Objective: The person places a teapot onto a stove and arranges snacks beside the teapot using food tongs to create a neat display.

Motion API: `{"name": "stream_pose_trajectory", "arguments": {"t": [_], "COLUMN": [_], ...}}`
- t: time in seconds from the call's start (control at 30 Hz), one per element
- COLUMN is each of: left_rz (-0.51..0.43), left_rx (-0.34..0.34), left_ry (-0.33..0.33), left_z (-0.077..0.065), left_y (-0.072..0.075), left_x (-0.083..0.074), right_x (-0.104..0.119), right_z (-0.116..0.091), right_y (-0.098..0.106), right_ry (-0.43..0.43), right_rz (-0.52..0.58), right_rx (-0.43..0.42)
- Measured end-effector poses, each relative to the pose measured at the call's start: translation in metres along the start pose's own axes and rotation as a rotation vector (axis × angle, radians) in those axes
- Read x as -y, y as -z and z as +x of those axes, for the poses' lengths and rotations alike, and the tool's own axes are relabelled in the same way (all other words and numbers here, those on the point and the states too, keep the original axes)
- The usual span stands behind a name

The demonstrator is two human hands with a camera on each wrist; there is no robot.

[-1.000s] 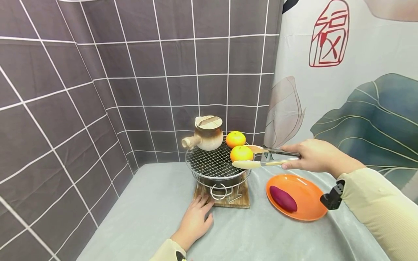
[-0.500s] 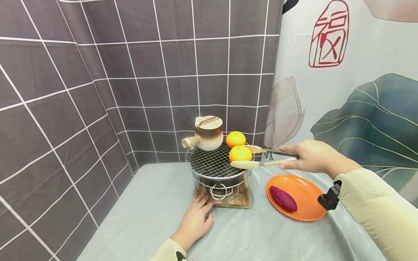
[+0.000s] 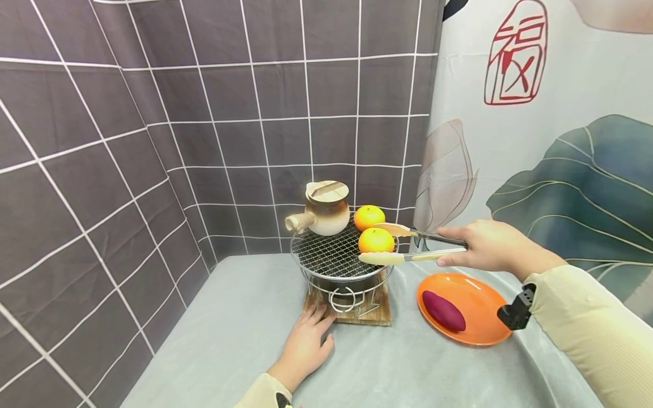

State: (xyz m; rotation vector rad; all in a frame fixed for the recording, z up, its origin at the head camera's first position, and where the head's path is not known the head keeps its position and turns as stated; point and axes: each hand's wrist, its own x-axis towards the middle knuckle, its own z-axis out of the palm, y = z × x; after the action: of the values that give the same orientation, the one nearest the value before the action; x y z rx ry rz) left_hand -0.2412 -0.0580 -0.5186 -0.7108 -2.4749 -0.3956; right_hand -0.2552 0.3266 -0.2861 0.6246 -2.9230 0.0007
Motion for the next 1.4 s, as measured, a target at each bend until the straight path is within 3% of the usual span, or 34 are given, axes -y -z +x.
{"name": "stream_pose_trajectory", "arguments": {"t": [0.4,0.7,1.07,1.4], "left_rz": [0.002,0.005,0.012,0.013], "left_rx": [0.003,0.016,0.018,-0.004], "left_ry": [0.003,0.007,0.002,-0.008], "left_z": [0.0,0.0,-0.002,0.0], "left_y": [-0.002,-0.002,-0.005,-0.004], "left_x": [0.001,-0.001,-0.001,0.002], "right_x": [-0.011,-0.035,-0.066,-0.075], "right_z": [-0.014,-0.046,-0.096,-0.118], "right_y": [-0.003,-0.017,-0.053,-0.096], "right_ry": [-0.032,-0.07,-0.184,-0.225], "right_rz": [0.008,-0.028,-0.013,0.031], "right_rx": [-0.085,-0.137,-0.048,0.007]}}
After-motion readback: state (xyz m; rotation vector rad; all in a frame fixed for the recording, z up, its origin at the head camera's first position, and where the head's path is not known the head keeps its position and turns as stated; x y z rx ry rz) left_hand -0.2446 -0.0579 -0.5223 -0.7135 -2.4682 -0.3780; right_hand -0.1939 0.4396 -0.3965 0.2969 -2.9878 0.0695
